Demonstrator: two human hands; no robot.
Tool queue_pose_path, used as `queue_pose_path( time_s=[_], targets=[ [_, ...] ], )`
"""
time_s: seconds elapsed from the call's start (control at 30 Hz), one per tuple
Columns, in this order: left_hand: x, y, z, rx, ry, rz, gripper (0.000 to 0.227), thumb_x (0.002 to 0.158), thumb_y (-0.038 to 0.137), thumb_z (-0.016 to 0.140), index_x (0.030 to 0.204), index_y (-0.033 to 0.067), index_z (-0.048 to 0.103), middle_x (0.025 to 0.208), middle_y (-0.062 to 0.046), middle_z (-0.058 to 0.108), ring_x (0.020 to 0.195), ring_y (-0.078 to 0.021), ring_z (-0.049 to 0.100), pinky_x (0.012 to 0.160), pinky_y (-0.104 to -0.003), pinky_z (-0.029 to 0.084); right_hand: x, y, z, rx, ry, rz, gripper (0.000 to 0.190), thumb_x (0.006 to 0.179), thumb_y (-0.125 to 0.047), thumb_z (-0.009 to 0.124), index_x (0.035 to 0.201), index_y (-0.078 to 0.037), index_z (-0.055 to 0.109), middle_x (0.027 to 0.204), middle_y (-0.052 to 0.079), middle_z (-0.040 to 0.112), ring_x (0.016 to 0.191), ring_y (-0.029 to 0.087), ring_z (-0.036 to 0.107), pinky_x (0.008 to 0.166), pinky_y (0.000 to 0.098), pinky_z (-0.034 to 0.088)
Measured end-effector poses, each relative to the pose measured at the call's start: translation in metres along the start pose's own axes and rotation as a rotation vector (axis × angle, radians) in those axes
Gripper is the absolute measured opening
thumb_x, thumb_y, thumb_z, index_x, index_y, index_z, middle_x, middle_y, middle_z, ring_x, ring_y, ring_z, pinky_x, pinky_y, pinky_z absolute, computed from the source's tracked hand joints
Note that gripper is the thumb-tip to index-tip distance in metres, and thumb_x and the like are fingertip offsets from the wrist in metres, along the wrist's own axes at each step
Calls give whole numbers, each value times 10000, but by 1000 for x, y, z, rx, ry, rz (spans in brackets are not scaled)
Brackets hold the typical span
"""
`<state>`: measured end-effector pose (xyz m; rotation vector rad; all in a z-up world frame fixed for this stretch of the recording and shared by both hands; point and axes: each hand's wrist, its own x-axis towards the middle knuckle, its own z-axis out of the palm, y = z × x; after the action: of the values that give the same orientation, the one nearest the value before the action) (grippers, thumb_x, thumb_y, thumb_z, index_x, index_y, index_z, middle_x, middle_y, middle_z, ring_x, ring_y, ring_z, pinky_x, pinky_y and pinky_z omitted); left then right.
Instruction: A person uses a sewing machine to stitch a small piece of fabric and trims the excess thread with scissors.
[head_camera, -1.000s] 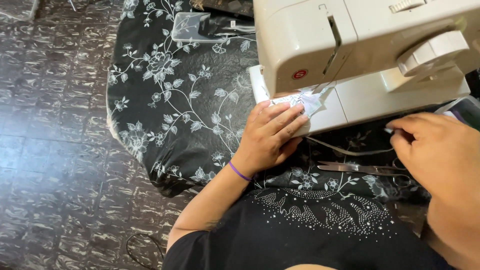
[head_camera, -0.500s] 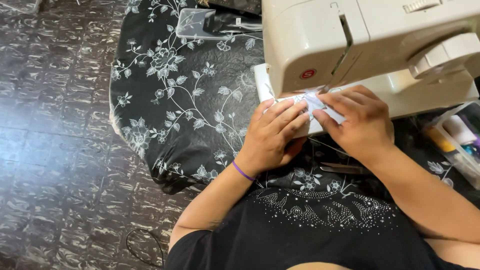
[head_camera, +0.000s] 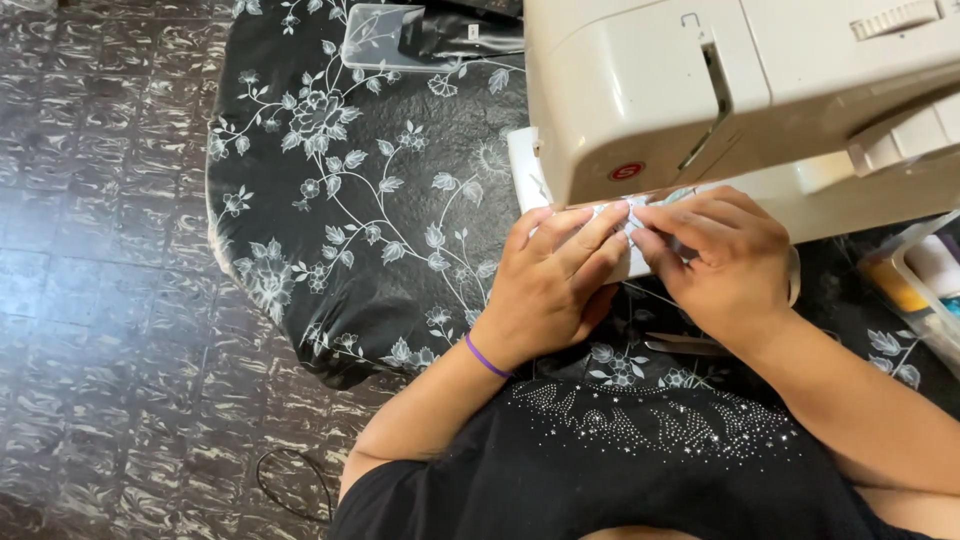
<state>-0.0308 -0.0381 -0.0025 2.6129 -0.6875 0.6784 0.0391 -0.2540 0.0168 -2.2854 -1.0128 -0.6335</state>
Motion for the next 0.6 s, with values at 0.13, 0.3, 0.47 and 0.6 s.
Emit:
queue_pose_path(
  time_s=[0.13, 0.3, 0.47, 0.6],
  targets=[
    [2, 0, -1, -6, 9, 7, 420, 1009, 323, 643, 1380, 129, 662, 1609, -32, 574, 1382, -300, 607, 1189, -540, 425, -3, 0, 0, 47, 6, 7, 41, 1053, -80, 875, 1040, -90, 837, 984, 36, 785, 917, 268, 704, 919, 386, 573],
    [3, 3, -5, -5, -18, -40, 606, 1009, 321, 624, 1576, 128, 535, 1614, -27, 605, 1423, -254, 622, 1237, -500, 405, -4, 4, -3, -26, -22, -82, 35, 1048, -107, 830, 1058, -134, 850, 969, -4, 710, 914, 274, 637, 918, 413, 561],
    [5, 6, -2, 37, -32, -40, 637, 998, 376, 681, 1579, 154, 545, 1604, -24, 582, 1404, -250, 600, 1217, -511, 416, 2, 4, -9, 70, -34, -16, 38, 1062, -96, 797, 1027, -97, 811, 979, 48, 727, 907, 284, 655, 907, 405, 554],
    [5, 6, -1, 25, -16, -34, 592, 1013, 350, 642, 1562, 145, 561, 1612, -29, 587, 1414, -260, 602, 1199, -524, 422, -14, 23, 4, -115, -23, 24, 216, 1045, -243, 810, 1130, -46, 825, 1081, 101, 758, 965, 326, 654, 906, 432, 560]
  ],
)
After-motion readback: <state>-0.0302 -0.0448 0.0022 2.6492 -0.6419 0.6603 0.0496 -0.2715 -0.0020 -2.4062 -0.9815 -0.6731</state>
